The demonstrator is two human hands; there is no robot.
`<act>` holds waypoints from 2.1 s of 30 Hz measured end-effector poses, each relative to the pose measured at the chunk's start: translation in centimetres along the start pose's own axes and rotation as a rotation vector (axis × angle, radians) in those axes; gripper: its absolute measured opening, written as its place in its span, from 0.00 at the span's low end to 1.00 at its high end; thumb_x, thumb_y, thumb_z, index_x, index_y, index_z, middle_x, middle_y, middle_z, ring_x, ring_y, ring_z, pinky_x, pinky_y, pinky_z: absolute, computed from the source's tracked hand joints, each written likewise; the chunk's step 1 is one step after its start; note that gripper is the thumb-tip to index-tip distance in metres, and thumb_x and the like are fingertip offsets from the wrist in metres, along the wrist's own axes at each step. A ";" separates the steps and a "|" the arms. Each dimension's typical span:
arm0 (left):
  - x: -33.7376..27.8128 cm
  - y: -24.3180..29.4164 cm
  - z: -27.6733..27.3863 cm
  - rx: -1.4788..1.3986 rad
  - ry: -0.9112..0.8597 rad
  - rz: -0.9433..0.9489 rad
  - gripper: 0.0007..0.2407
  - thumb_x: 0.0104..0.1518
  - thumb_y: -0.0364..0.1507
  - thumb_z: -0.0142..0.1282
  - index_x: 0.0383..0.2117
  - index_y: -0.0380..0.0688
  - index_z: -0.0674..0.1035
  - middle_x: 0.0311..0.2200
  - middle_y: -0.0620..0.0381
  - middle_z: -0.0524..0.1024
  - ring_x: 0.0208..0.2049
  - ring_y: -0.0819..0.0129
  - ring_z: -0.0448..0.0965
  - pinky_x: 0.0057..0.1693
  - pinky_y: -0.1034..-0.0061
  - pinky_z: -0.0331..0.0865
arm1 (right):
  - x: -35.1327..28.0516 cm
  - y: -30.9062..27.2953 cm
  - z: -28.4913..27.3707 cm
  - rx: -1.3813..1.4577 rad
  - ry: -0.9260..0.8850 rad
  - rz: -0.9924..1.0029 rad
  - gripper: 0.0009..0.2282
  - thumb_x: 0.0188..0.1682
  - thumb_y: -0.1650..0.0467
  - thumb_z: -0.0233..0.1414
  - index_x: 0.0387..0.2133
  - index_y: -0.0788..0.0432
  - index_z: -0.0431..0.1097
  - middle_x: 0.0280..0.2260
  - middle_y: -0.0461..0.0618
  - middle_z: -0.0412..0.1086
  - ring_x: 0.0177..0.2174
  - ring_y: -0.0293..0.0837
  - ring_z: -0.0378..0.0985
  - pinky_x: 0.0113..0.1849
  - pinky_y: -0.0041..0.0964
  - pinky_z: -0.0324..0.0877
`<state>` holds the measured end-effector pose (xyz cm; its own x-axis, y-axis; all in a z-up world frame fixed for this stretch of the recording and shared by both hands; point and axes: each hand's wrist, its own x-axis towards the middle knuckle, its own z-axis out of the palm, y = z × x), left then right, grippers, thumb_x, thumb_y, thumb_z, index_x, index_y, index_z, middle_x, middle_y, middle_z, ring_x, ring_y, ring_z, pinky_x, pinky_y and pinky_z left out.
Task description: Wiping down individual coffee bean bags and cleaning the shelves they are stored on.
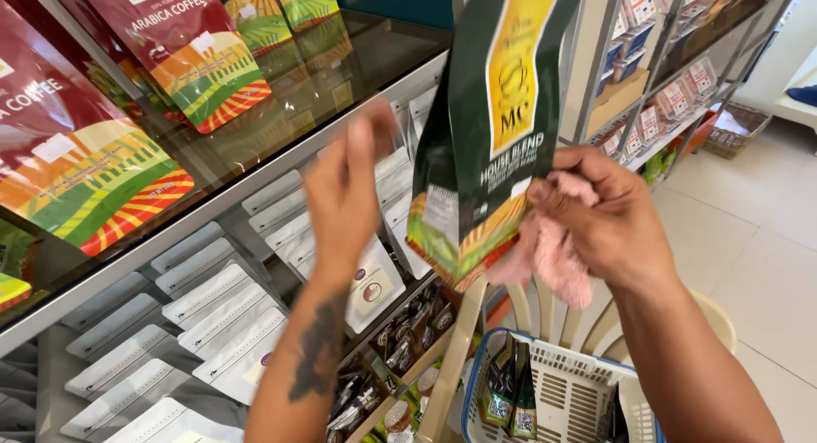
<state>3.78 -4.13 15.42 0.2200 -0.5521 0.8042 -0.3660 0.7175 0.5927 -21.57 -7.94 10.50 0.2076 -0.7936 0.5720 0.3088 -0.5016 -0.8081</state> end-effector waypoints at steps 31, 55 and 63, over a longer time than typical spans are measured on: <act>4.8 -0.2 -7.2 1.442 -0.011 0.380 0.15 0.61 0.25 0.55 0.52 0.31 0.78 0.49 0.43 0.80 0.54 0.45 0.79 0.54 0.60 0.75 | 23.6 1.2 10.5 -0.338 -0.184 -0.119 0.06 0.52 0.76 0.56 0.41 0.58 0.72 0.36 0.44 0.74 0.30 0.33 0.74 0.32 0.25 0.72; 1.6 -3.0 -8.0 1.025 0.018 0.456 0.12 0.57 0.22 0.64 0.45 0.28 0.80 0.46 0.43 0.80 0.50 0.54 0.82 0.57 0.63 0.72 | 36.1 9.2 21.9 -0.590 -0.255 0.076 0.08 0.49 0.76 0.60 0.34 0.52 0.68 0.26 0.42 0.65 0.15 0.34 0.57 0.13 0.32 0.48; 1.7 -2.9 -8.0 1.003 -0.002 0.439 0.12 0.57 0.22 0.64 0.46 0.28 0.80 0.46 0.44 0.80 0.50 0.52 0.82 0.57 0.63 0.72 | 36.3 9.7 21.5 -0.532 -0.271 0.067 0.07 0.49 0.76 0.60 0.34 0.52 0.72 0.23 0.42 0.66 0.14 0.33 0.55 0.15 0.31 0.49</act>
<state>12.43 -3.74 15.42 -0.1113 -0.3342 0.9359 -0.9822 0.1804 -0.0524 8.95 -34.16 26.44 0.4616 -0.7483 0.4764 -0.2052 -0.6126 -0.7633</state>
